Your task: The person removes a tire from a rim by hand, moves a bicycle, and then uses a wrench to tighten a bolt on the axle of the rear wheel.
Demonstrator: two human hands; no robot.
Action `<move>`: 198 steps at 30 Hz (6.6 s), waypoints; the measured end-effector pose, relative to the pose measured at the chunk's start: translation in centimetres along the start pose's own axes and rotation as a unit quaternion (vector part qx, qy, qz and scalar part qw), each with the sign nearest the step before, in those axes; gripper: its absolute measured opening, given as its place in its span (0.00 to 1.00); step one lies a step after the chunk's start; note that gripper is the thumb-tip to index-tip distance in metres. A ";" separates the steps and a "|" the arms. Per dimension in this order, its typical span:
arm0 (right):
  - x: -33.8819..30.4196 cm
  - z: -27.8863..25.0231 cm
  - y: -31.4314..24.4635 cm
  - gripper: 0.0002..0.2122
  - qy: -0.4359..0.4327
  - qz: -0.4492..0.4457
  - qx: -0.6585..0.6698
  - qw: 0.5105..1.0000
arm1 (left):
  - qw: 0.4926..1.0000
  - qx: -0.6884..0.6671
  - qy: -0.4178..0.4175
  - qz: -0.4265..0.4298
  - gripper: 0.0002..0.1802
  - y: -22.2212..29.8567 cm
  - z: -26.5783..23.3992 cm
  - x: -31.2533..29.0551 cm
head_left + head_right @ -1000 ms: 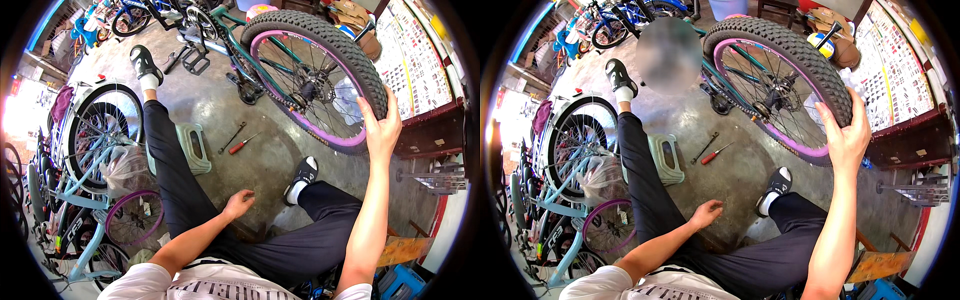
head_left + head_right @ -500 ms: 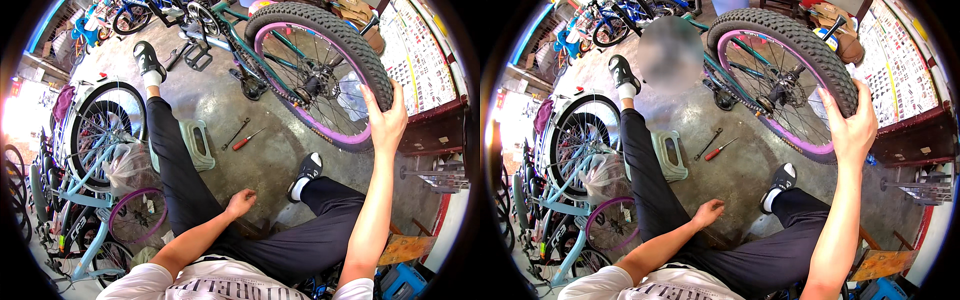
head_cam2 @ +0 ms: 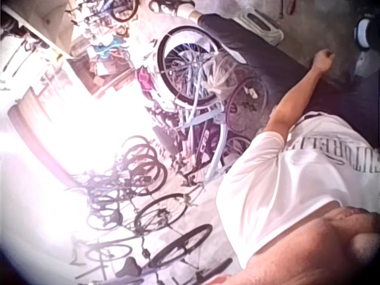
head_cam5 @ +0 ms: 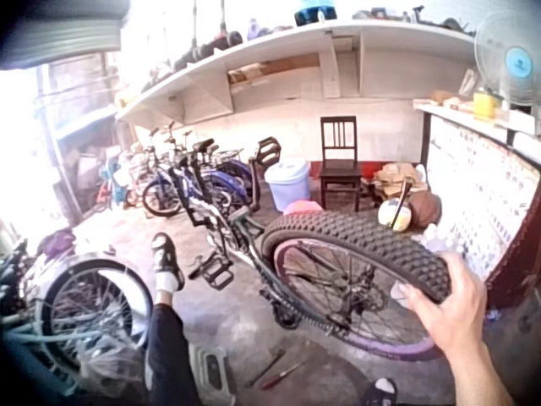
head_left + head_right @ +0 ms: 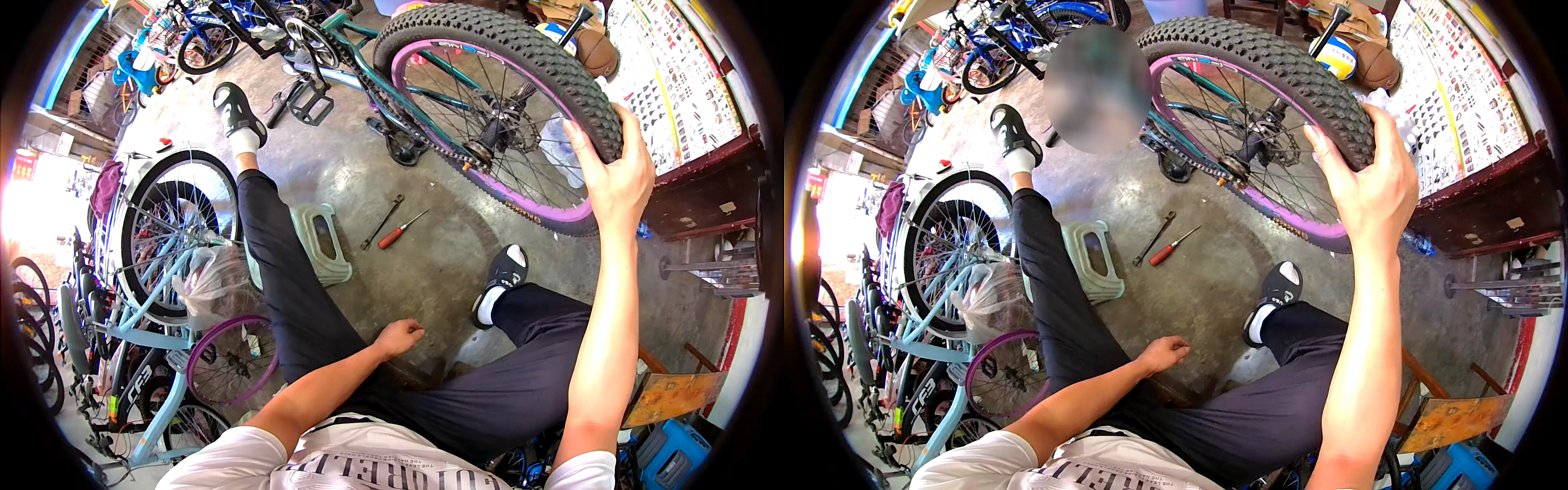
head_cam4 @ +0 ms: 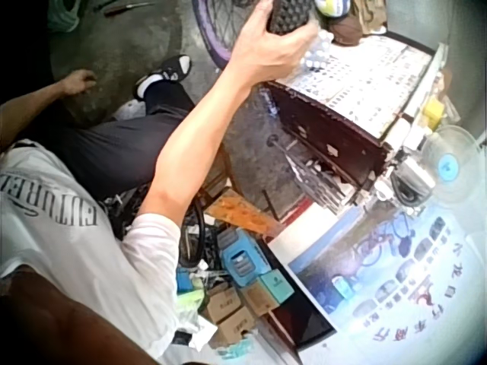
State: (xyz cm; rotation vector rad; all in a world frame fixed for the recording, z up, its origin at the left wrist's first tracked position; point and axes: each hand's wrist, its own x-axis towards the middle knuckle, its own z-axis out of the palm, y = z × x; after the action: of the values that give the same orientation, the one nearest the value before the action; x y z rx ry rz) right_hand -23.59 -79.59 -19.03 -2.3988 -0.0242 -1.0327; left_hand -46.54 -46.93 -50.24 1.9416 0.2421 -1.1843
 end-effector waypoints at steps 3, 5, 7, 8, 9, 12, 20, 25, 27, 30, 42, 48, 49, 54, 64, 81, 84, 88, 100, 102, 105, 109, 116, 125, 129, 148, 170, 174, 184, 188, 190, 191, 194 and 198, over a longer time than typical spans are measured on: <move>0.0 0.0 0.0 0.24 -0.006 0.016 0.004 1.000 | 1.000 0.006 -0.004 0.012 0.22 -0.7 0.3 0.6; -0.3 0.4 0.1 0.24 -0.006 0.009 0.013 1.000 | 1.000 0.006 -0.002 0.007 0.22 -0.9 0.4 0.7; -0.3 0.3 0.1 0.25 -0.007 0.011 0.006 1.000 | 1.000 0.024 -0.001 0.015 0.22 -0.6 0.2 0.9; -0.4 0.3 -0.5 0.24 -0.020 0.021 0.006 1.000 | 0.999 0.039 0.002 0.018 0.22 0.1 -0.2 0.6; -0.3 0.1 -0.5 0.23 -0.021 0.016 -0.007 1.000 | 0.998 0.059 0.005 0.027 0.22 0.4 -0.4 0.6; -0.2 -0.1 -0.2 0.23 -0.037 0.031 0.017 0.999 | 0.998 0.038 0.010 0.051 0.22 -0.8 0.2 2.0; -0.6 0.2 0.2 0.26 -0.036 0.036 -0.036 0.998 | 0.995 0.061 0.070 0.026 0.23 -1.2 -5.3 9.2; -0.8 0.6 1.2 0.29 -0.017 -0.003 -0.080 0.997 | 0.973 0.193 0.122 -0.033 0.24 -1.9 -9.6 11.1; -1.0 0.5 1.6 0.29 -0.021 0.015 -0.072 0.997 | 0.959 0.246 0.136 -0.047 0.21 -1.6 -11.0 11.4; -0.7 0.0 0.9 0.29 -0.046 0.049 -0.063 0.996 | 0.917 0.326 0.231 0.009 0.16 -2.3 -13.2 12.9; -1.7 0.2 1.0 0.27 -0.034 0.108 0.034 0.993 | 0.895 0.345 0.280 -0.044 0.18 -2.9 -17.4 20.6; -1.5 0.4 0.9 0.27 -0.030 0.097 0.052 0.993 | 0.917 0.317 0.230 -0.071 0.27 -2.9 -17.9 19.5; -1.4 0.3 0.6 0.27 -0.035 0.098 0.052 0.993 | 0.948 0.208 0.224 -0.094 0.27 -2.9 -17.9 18.7; -1.0 0.3 0.3 0.26 -0.035 0.087 0.043 0.995 | 0.955 -0.190 0.227 -0.014 0.25 1.8 -16.5 13.1; -0.9 -0.7 0.2 0.24 -0.043 0.057 0.051 0.996 | 0.945 -0.239 0.173 0.144 0.23 15.4 -14.3 2.5; -1.0 -0.8 0.3 0.24 -0.034 0.021 0.027 0.999 | 0.888 -0.282 0.255 0.259 0.21 14.6 -14.9 4.9; -1.0 -0.6 0.7 0.24 -0.037 0.017 0.030 0.999 | 0.899 -0.276 0.251 0.229 0.21 15.3 -15.5 5.1; -0.9 -0.7 0.4 0.24 -0.039 0.026 0.036 0.998 | 0.905 -0.277 0.271 0.176 0.22 16.1 -16.9 5.5; -0.9 -0.6 0.5 0.24 -0.045 0.043 0.055 0.997 | 0.906 -0.281 0.211 0.235 0.23 16.5 -20.8 7.8; -0.8 -0.6 0.6 0.24 -0.049 0.042 0.059 0.996 | 0.903 -0.299 0.179 0.253 0.23 16.3 -20.9 7.1; -0.9 -0.6 0.7 0.24 -0.050 0.041 0.052 0.997 | 0.894 -0.322 0.174 0.259 0.23 16.1 -20.2 5.0; -0.9 -0.7 0.5 0.24 -0.057 0.053 0.061 0.995 | 0.886 -0.326 0.175 0.280 0.22 17.0 -20.1 1.0; -0.8 -0.9 0.6 0.23 -0.037 0.020 0.047 0.998 | 0.918 -0.066 0.227 0.319 0.20 27.3 -24.1 -11.8; -0.9 -1.0 0.5 0.23 -0.044 0.046 0.045 0.997 | 0.804 0.387 0.365 0.267 0.17 33.1 -31.4 -13.7; -0.9 -1.1 0.8 0.24 -0.041 0.047 0.042 0.997 | 0.899 0.218 0.247 0.290 0.18 34.3 -30.7 -14.7; -0.9 -1.2 1.0 0.25 -0.029 0.024 0.013 0.999 | 0.836 0.423 0.223 0.267 0.15 34.2 -16.0 -10.2; -0.4 -0.8 0.7 0.23 -0.021 0.020 0.026 0.999 | 0.834 0.415 0.227 0.284 0.13 30.0 -12.5 -7.7; -0.7 -0.9 0.8 0.23 -0.030 0.026 0.021 0.999 | 0.836 0.395 0.230 0.303 0.13 31.8 -11.9 -9.0; -0.3 -0.7 0.8 0.23 -0.023 0.013 0.021 0.999 | 0.834 0.412 0.220 0.294 0.12 32.0 -10.7 -9.7; -0.3 -0.7 0.7 0.23 -0.028 0.023 0.031 0.999 | 0.833 0.409 0.224 0.299 0.10 31.6 -10.9 -10.2; -0.5 -0.7 0.8 0.23 -0.026 0.020 0.024 0.999 | 0.830 0.406 0.225 0.309 0.10 31.3 -10.6 -10.4; -0.5 -0.7 0.9 0.23 -0.025 0.019 0.020 0.999 | 0.829 0.404 0.226 0.314 0.09 31.2 -10.6 -10.5; -0.4 -0.7 0.8 0.23 -0.023 0.018 0.012 0.999 | 0.833 0.398 0.218 0.317 0.10 30.8 -10.4 -9.7; -0.4 -0.7 0.8 0.23 -0.022 0.017 0.011 1.000 | 0.838 0.407 0.213 0.294 0.10 30.2 -9.7 -8.3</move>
State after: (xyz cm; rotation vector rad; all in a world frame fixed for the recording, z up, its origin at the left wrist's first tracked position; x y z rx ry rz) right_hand -24.18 -80.48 -19.29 -2.3940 -0.0097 -0.9602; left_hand -28.46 -57.10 -24.87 2.7149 -0.7171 -0.4243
